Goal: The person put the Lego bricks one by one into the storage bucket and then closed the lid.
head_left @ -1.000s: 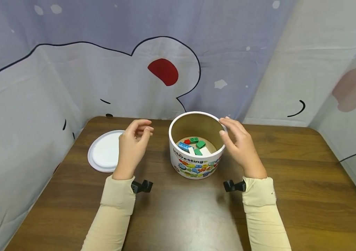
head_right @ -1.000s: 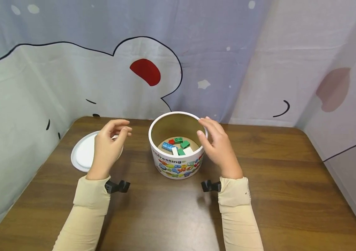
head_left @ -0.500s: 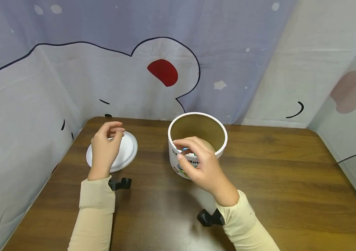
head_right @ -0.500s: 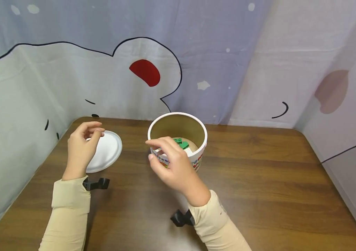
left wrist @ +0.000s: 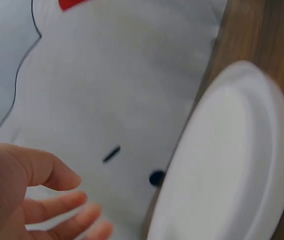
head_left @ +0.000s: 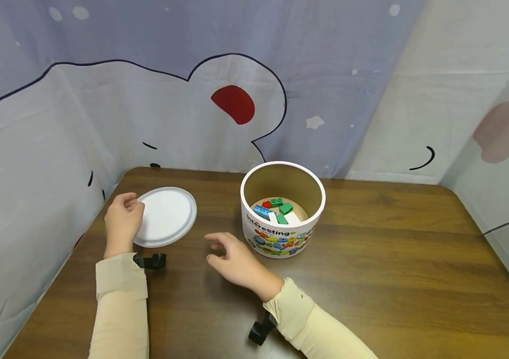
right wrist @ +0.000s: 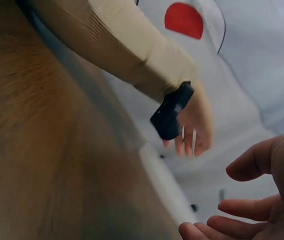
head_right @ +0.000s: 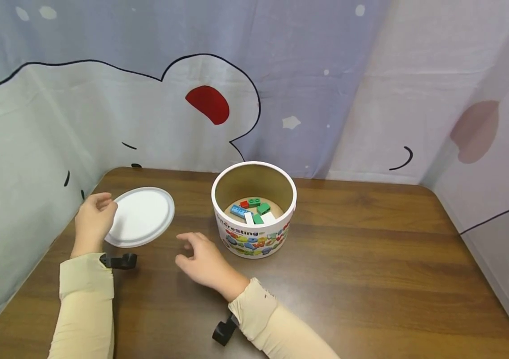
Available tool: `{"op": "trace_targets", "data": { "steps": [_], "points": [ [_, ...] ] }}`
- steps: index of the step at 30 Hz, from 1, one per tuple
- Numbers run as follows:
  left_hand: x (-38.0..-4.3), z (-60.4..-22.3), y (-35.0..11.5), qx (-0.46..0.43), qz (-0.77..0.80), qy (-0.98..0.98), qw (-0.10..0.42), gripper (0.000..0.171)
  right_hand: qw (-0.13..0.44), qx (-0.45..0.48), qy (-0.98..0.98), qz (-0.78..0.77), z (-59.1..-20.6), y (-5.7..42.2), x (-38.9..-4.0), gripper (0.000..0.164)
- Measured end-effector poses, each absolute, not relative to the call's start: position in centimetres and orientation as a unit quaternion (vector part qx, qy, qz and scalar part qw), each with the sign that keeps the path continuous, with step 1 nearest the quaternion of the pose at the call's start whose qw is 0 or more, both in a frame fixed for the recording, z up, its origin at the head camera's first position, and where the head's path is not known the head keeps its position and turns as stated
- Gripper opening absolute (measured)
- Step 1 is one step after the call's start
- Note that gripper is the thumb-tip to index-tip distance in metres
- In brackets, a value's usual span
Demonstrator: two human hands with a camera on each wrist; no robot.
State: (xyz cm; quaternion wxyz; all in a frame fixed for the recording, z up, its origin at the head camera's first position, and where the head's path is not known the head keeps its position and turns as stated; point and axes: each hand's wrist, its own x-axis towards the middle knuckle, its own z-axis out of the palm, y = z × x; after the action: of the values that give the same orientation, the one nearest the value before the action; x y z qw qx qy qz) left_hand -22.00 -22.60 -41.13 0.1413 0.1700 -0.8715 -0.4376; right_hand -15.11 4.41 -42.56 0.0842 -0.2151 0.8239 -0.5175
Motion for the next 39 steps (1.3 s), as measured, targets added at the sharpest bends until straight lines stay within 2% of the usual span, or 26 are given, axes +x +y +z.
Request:
{"op": "trace_targets", "data": {
  "steps": [4,10,14,24,27,33,39],
  "points": [
    [-21.9,-41.9,-24.2,0.199,-0.417,-0.882,0.091,0.054,0.125,-0.181,0.821,-0.527,-43.8,2.7,-16.4,0.048],
    [-21.9,-42.4,-25.0,0.210,-0.379,-0.901,-0.022,0.066,0.141,-0.156,0.813,-0.543,-44.7,0.3,-18.1,0.052],
    [-21.9,-42.5,-24.8,0.200,-0.379,-0.902,-0.046,0.067,0.150,-0.153,0.799,-0.561,-44.9,-0.7,-18.7,0.054],
    [-21.9,-42.5,-24.8,0.210,-0.397,-0.893,-0.033,0.063,0.161,-0.138,0.787,-0.580,-44.9,-1.6,-19.1,0.055],
    [-21.8,-42.3,-24.9,0.205,-0.405,-0.891,-0.005,0.059,0.156,-0.129,0.789,-0.580,-45.2,-1.7,-19.1,0.054],
    [-21.4,-41.2,-24.3,0.187,-0.429,-0.880,0.084,0.048,0.149,-0.099,0.756,-0.629,-45.7,-1.6,-19.2,0.047],
    [-21.1,-39.4,-23.6,0.177,-0.471,-0.860,0.084,0.049,0.094,-0.122,0.775,-0.613,-45.3,-1.0,-19.0,0.045]
  ]
}}
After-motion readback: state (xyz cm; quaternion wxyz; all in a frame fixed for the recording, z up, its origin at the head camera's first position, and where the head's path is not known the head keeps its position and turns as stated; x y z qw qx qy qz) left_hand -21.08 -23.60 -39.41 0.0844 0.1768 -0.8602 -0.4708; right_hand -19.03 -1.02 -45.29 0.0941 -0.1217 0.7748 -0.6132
